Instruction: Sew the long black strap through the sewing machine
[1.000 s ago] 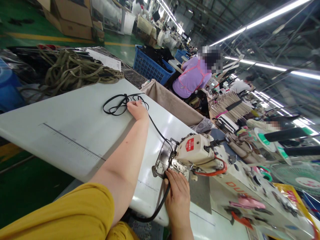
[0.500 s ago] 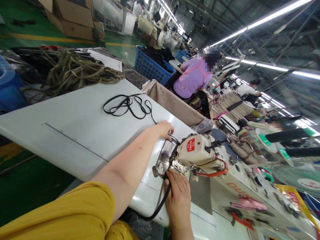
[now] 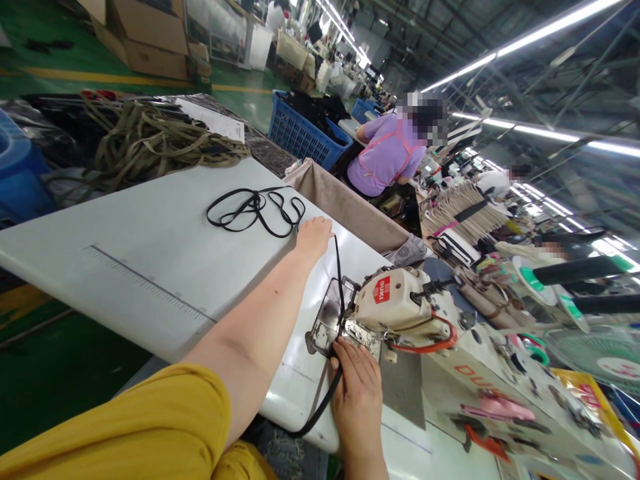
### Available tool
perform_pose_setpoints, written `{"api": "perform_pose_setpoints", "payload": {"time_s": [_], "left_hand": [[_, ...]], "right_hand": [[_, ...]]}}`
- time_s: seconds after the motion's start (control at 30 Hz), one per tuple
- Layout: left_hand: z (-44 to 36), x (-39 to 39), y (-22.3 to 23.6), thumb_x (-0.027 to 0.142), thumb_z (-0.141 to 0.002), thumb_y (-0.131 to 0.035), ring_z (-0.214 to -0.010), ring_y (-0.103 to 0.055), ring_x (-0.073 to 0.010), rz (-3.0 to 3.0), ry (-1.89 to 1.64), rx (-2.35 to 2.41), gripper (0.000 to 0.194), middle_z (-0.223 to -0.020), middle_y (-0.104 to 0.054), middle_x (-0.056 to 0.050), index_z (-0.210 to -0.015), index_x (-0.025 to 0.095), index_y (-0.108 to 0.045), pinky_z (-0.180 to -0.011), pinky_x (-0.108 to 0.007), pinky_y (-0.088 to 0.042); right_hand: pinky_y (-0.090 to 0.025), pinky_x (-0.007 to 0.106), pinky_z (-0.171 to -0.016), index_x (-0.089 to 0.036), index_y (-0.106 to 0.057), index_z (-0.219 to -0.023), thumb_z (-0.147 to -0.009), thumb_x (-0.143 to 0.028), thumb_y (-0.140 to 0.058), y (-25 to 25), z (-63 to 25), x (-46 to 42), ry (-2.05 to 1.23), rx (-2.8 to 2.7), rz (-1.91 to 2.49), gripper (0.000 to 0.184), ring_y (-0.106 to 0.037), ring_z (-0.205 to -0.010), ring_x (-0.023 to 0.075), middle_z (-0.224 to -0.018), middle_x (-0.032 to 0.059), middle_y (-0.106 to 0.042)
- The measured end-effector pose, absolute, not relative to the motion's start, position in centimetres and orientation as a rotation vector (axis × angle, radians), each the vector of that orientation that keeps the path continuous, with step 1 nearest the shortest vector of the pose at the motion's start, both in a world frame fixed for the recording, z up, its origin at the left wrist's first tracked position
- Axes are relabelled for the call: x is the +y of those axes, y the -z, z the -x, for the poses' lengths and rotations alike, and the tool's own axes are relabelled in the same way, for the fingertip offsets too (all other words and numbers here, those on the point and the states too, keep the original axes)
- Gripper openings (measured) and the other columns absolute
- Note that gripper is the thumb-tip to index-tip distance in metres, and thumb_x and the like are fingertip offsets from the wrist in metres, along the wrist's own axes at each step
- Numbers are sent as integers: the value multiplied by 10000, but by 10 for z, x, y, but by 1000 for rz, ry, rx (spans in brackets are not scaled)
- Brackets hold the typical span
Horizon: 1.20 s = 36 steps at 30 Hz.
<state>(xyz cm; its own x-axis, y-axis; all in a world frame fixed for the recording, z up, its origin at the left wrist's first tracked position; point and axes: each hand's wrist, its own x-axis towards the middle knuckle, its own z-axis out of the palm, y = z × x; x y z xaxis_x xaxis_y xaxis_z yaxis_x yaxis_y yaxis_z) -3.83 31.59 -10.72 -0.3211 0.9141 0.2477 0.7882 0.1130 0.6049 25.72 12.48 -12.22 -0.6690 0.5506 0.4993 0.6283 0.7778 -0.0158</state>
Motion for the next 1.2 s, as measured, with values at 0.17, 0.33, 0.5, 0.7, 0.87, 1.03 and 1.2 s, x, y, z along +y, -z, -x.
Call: {"api": "perform_pose_setpoints", "payload": {"time_s": [0.17,0.33,0.5,0.7,0.87,1.03,1.2], "left_hand": [[43,312,105,306,-1046,-619,-1184,-623,-287,-1548,-1148,2315,121,-1190,-712,-123,-1060,203,-682,-1040,-407,-457],[49,310,103,280,-1042,-620,-1188,-632,-293,-1311,-1231,2401,89,-1196,-707,-127,-1057,204,-666,-1019,-389,-465],[58,312,106,284,-1033,-631,-1112,-672,-255,-984,-1400,2332,76,-1217,-706,-106,-987,225,-648,-947,-345,-497],[75,317,114,263,-980,-658,-1021,-690,-246,-588,-1710,2166,155,-998,-741,-77,-841,221,-605,-952,-354,-524],[83,324,123,243,-945,-670,-919,-712,-228,-238,-1940,1982,158,-845,-695,-48,-814,216,-585,-906,-337,-544],[85,331,127,283,-1010,-575,-671,-708,-185,112,-2094,1624,133,-724,-604,6,-901,213,-541,-657,-285,-548],[91,333,119,225,-1079,-441,-600,-699,-134,378,-2272,1246,119,-706,-538,49,-960,226,-447,-602,-236,-570]], "right_hand": [[-462,427,-1180,-192,-700,-1343,-1110,-232,-558,122,-257,124,210,-2477,885,276,-724,-1222,225,-1308,91,-771],[-480,429,-1165,-202,-704,-1351,-1111,-245,-558,122,-258,124,200,-2477,891,284,-729,-1217,223,-1303,90,-775],[-487,435,-1159,-213,-705,-1358,-1109,-245,-559,122,-258,124,196,-2475,894,291,-735,-1207,225,-1310,88,-772],[-471,426,-1169,-204,-700,-1360,-1112,-248,-559,121,-257,124,196,-2470,885,289,-734,-1204,220,-1303,84,-774],[-468,430,-1173,-204,-697,-1363,-1112,-238,-553,122,-258,124,198,-2477,895,291,-728,-1217,221,-1317,85,-769],[-467,436,-1177,-206,-699,-1354,-1112,-244,-562,123,-258,124,212,-2477,892,280,-722,-1225,225,-1325,83,-766],[-480,437,-1161,-204,-694,-1361,-1110,-241,-564,122,-257,124,218,-2477,885,285,-729,-1211,225,-1314,87,-770]]}}
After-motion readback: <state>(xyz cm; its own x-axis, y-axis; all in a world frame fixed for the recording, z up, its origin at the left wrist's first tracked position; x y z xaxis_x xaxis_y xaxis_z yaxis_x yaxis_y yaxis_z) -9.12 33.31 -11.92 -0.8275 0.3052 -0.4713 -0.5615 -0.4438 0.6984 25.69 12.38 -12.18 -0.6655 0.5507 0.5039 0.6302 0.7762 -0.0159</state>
